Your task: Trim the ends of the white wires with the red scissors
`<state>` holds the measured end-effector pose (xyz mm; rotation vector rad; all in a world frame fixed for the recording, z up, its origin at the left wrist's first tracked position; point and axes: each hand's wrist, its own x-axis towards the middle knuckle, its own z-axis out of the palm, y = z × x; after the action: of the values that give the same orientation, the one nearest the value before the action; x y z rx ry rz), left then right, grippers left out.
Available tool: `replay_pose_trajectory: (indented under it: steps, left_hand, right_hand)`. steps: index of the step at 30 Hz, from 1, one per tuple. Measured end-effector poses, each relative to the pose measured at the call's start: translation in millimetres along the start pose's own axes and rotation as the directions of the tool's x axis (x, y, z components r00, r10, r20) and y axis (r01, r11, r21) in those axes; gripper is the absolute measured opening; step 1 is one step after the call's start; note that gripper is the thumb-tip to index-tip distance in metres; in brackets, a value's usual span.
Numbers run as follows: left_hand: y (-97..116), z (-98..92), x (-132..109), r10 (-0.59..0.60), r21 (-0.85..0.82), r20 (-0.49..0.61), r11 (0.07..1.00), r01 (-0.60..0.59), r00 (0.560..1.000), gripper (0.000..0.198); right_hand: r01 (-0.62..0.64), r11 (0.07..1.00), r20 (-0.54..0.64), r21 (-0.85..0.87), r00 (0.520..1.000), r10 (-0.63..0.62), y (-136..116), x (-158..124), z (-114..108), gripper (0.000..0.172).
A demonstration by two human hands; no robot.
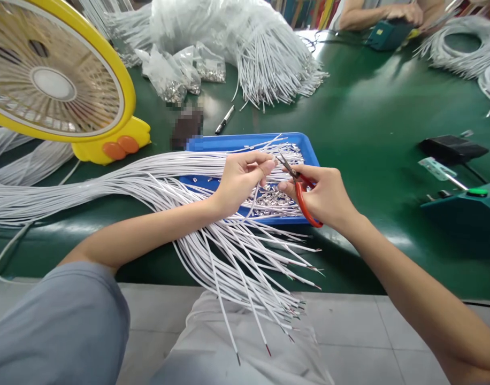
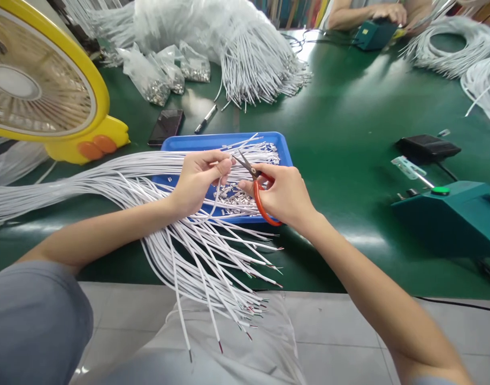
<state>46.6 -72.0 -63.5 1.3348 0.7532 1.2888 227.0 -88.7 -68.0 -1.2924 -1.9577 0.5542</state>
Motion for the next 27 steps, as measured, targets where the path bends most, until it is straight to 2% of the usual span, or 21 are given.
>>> replay_pose_trajectory:
  steps: [3, 5, 7, 11, 16, 22, 25, 27]
  left_hand:
    - [-0.1, 0.1, 1.4, -0.019, -0.05, -0.022, 0.999, 0.018, 1.0, 0.019]
    - [0.1, 0.9, 0.0, 0.01, -0.059, 0.044, 0.998, -0.007, 0.999, 0.025]
    - [0.6, 1.9, -2.5, 0.008, -0.063, 0.126, 0.998, 0.0, 0.992, 0.028]
    - [3.0, 3.6, -6.3, -0.072, -0.061, 0.263, 0.994, 0.091, 0.962, 0.03]
    - [5.9, 4.0, -5.6, -0.215, -0.037, 0.412, 0.967, 0.252, 0.885, 0.031]
    - [3.7, 2.7, -4.3, -0.301, -0.105, 0.486, 0.912, 0.397, 0.82, 0.026]
    - [3.8, 2.5, -4.5, -0.34, -0.111, 0.506, 0.886, 0.45, 0.793, 0.027]
    - [5.2, 3.0, -4.5, -0.338, -0.107, 0.497, 0.89, 0.444, 0.799, 0.032]
  right_hand:
    - [-0.024, 0.989, -0.151, 0.147, 0.987, 0.047, -1.7, 1.5, -0.6, 0.026]
    - [0.012, 0.956, -0.263, 0.292, 0.962, 0.068, -4.5, 1.7, -1.0, 0.024]
    - [0.07, 0.917, -0.311, 0.393, 0.948, 0.06, -6.2, 1.5, -1.7, 0.023]
    - [0.11, 0.856, -0.261, 0.505, 0.965, 0.029, -4.9, -0.6, -2.2, 0.027]
    - [0.105, 0.875, -0.211, 0.472, 0.978, -0.003, -4.5, -5.8, 0.9, 0.026]
    - [0.188, 0.81, -0.203, 0.555, 0.975, -0.087, -3.9, -6.4, 3.1, 0.029]
    - [0.177, 0.835, -0.213, 0.52, 0.974, -0.074, -4.6, -6.2, 3.5, 0.03]
    - [0.15, 0.863, -0.215, 0.482, 0.975, -0.049, -5.3, -6.3, 4.1, 0.03]
